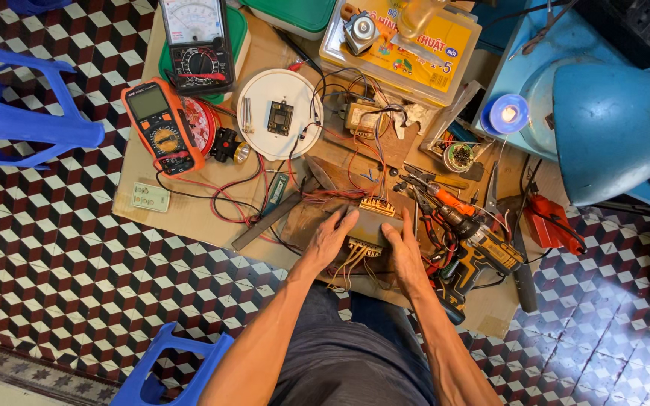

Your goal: The person works on a small transformer-like component on a cluttered workbench, stripping wire ends with pliers and testing connections with a multimeter. The person repeatedly handles the component and wires, adjusting connections and checking readings.

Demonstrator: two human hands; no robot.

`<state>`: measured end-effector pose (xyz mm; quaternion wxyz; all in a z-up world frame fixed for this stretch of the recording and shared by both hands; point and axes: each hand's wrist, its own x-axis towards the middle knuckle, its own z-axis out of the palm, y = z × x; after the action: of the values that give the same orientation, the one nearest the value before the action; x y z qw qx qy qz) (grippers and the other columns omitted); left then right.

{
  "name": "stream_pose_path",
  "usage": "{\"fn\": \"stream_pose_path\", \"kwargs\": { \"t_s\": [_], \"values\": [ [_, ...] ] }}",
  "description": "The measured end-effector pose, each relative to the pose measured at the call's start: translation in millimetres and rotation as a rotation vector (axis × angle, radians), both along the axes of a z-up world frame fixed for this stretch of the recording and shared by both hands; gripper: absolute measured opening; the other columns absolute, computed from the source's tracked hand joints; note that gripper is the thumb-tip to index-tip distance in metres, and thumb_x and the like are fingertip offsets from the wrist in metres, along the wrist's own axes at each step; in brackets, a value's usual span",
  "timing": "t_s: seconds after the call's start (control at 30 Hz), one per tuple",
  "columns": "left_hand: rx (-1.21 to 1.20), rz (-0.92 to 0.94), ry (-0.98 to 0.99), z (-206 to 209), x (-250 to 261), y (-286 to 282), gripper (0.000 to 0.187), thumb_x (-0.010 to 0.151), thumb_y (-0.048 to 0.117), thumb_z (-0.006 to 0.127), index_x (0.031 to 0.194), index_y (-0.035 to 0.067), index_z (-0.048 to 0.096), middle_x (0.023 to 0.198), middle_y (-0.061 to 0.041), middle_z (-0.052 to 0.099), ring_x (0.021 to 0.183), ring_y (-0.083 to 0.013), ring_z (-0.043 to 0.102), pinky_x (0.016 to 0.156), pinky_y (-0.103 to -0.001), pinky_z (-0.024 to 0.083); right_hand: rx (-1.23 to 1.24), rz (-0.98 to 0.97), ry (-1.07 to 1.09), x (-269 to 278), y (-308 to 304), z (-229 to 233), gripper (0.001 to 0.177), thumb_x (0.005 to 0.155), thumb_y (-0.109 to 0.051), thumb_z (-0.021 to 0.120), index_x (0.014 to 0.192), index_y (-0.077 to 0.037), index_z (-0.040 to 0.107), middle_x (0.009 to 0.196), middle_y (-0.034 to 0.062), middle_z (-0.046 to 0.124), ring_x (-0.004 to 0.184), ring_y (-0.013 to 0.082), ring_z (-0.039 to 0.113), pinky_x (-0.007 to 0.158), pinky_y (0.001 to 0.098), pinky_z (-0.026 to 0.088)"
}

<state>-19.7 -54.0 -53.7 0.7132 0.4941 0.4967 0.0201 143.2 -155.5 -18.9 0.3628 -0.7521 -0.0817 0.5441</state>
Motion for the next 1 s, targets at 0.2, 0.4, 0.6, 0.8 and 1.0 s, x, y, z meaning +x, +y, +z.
{"fn": "stream_pose_path", "kwargs": {
  "t_s": [0.2, 0.4, 0.6, 0.8, 1.0],
  "values": [
    [0.065, -0.051, -0.098, -9, -3, -8, 0.089, 0.096, 0.069, 0.037, 0.157, 0.005, 0.035, 0.162, -0.019, 0.038, 0.151, -0.0323, 0.034, 0.120, -0.040, 0.027, 0.126, -0.052, 0.041, 16, -32, -16, 0.076, 0.101, -0.047, 0.047, 0.161, -0.006, 0.024, 0.166, 0.0166, 0.032, 0.154, 0.0279, 0.028, 0.122, 0.0386, 0.021],
    [0.112, 0.049, -0.064, 17, -10, -37, 0.073, 0.103, 0.057, 0.033, 0.155, 0.006, 0.040, 0.158, -0.017, 0.046, 0.147, -0.0307, 0.043, 0.118, -0.035, 0.032, 0.101, -0.197, 0.083, 10, -26, 15, 0.079, 0.097, -0.047, 0.052, 0.160, -0.005, 0.031, 0.162, 0.0181, 0.042, 0.149, 0.0283, 0.040, 0.120, 0.0372, 0.030],
    [0.034, 0.017, 0.094, 16, -20, -41, 0.060, 0.099, 0.025, 0.040, 0.157, 0.014, 0.049, 0.124, -0.026, 0.067, 0.113, -0.0388, 0.063, 0.099, -0.039, 0.048, -0.195, 0.089, -0.410, -30, 27, 37, 0.121, 0.066, -0.057, 0.079, 0.160, -0.008, 0.020, 0.141, 0.0273, 0.052, 0.128, 0.0377, 0.055, 0.105, 0.0449, 0.048],
    [-0.019, 0.193, -0.189, -21, -32, -41, 0.054, 0.093, 0.009, 0.045, 0.147, 0.003, 0.050, 0.144, -0.015, 0.061, 0.134, -0.0251, 0.058, 0.110, -0.033, 0.044, -0.521, 0.169, -0.668, -59, 60, 29, 0.136, 0.061, -0.067, 0.084, 0.159, -0.005, 0.013, 0.132, 0.0320, 0.041, 0.121, 0.0474, 0.048, 0.096, 0.0541, 0.048],
    [0.226, -0.112, -0.072, -12, -20, -7, 0.071, 0.085, 0.002, 0.064, 0.151, 0.005, 0.039, 0.149, -0.019, 0.051, 0.140, -0.0309, 0.048, 0.113, -0.038, 0.040, -0.612, 0.170, -0.699, -64, 76, 31, 0.123, 0.062, -0.061, 0.083, 0.156, -0.008, 0.024, 0.131, 0.0300, 0.043, 0.123, 0.0468, 0.048, 0.099, 0.0536, 0.046]
  ]
}}
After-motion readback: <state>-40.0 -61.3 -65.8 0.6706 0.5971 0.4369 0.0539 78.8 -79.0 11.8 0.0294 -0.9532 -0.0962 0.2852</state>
